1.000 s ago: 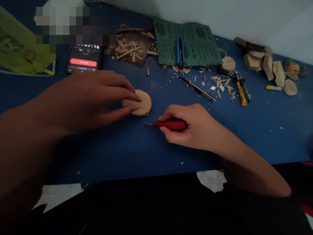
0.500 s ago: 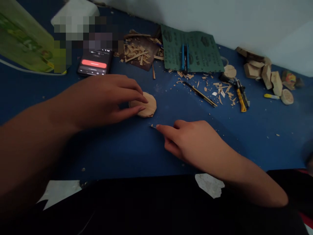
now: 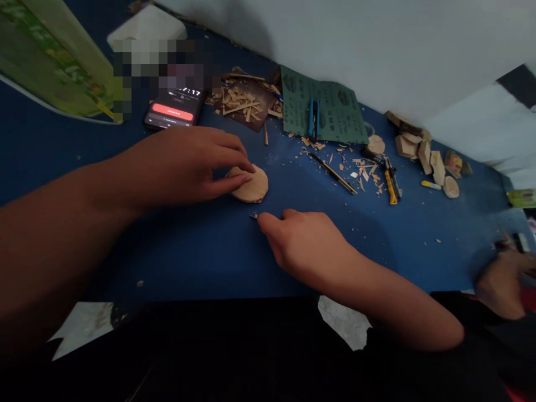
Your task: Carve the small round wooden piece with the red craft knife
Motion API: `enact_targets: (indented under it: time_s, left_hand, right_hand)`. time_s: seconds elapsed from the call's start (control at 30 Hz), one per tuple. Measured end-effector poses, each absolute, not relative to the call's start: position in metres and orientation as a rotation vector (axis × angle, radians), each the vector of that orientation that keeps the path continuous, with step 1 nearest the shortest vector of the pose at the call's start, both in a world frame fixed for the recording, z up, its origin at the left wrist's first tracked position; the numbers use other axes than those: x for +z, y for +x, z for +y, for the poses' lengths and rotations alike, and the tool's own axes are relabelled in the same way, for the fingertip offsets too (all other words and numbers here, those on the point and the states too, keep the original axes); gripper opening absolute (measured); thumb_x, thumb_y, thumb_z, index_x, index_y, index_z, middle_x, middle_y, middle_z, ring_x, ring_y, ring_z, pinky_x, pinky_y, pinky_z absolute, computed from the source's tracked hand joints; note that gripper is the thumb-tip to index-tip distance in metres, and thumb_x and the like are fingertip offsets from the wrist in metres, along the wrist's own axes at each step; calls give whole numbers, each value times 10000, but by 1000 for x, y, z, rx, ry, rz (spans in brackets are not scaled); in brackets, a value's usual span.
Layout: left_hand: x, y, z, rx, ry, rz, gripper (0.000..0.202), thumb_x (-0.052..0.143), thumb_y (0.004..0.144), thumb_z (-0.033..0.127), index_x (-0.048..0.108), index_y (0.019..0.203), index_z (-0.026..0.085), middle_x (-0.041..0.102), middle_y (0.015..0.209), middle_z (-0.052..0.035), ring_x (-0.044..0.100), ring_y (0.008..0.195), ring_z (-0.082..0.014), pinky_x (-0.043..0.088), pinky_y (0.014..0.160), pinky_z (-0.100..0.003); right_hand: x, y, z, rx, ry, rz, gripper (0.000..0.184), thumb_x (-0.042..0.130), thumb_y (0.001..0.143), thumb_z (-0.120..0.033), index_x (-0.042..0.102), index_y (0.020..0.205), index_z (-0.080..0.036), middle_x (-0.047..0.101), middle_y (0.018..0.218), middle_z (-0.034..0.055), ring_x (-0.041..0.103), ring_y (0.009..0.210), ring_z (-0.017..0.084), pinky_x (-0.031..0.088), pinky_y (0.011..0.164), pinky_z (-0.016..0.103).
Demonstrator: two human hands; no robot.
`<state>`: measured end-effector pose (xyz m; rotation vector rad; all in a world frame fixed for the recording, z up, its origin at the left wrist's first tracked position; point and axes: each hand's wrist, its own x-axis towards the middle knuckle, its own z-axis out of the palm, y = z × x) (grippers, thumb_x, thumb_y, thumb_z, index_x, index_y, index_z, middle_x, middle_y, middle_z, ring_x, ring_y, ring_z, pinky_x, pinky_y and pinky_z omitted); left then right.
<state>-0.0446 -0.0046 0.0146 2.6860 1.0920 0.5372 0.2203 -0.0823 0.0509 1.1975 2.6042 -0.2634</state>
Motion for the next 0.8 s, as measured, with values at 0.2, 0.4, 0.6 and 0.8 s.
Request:
enact_targets:
  time_s: [0.2,0.4,0.6,0.8]
  left_hand:
    - [10,-48,-1,548,2670,1128,305,577,1050,372,843,1144,256,804,1189,-37,755,1081,-245,556,863,-358]
    - [16,-48,-5,463,2653,1160,344,530,1070,371,833,1172,245,794,1218,-49,744,1120,-267,552,905,-367]
    - [12,-44,-4,444,2607,1161,310,570,1037,376,836,1138,253,788,1197,-61,742,1137,-284,548,985,-391]
    - [8,-44,-2,454,2604,1180,332,539,1045,380,816,1192,273,780,1243,-46,736,1165,-267,547,965,-350]
  right_hand:
    - [49,242,-80,-460,1241,2578,279,461,1173,-399,690,1154,-243,779,915,60,686,794,204,352,685,318]
    - [55,243,-76,-503,1242,2573,248,482,1169,-392,661,1070,-252,768,904,30,687,767,199,355,693,326]
    - [62,251,-69,-660,1318,2571,245,549,1145,-402,753,1149,-267,786,895,19,683,741,182,391,692,319]
    - [63,262,-70,-813,1447,2672,217,597,1130,-372,776,1216,-285,813,984,-3,711,804,157,439,742,297]
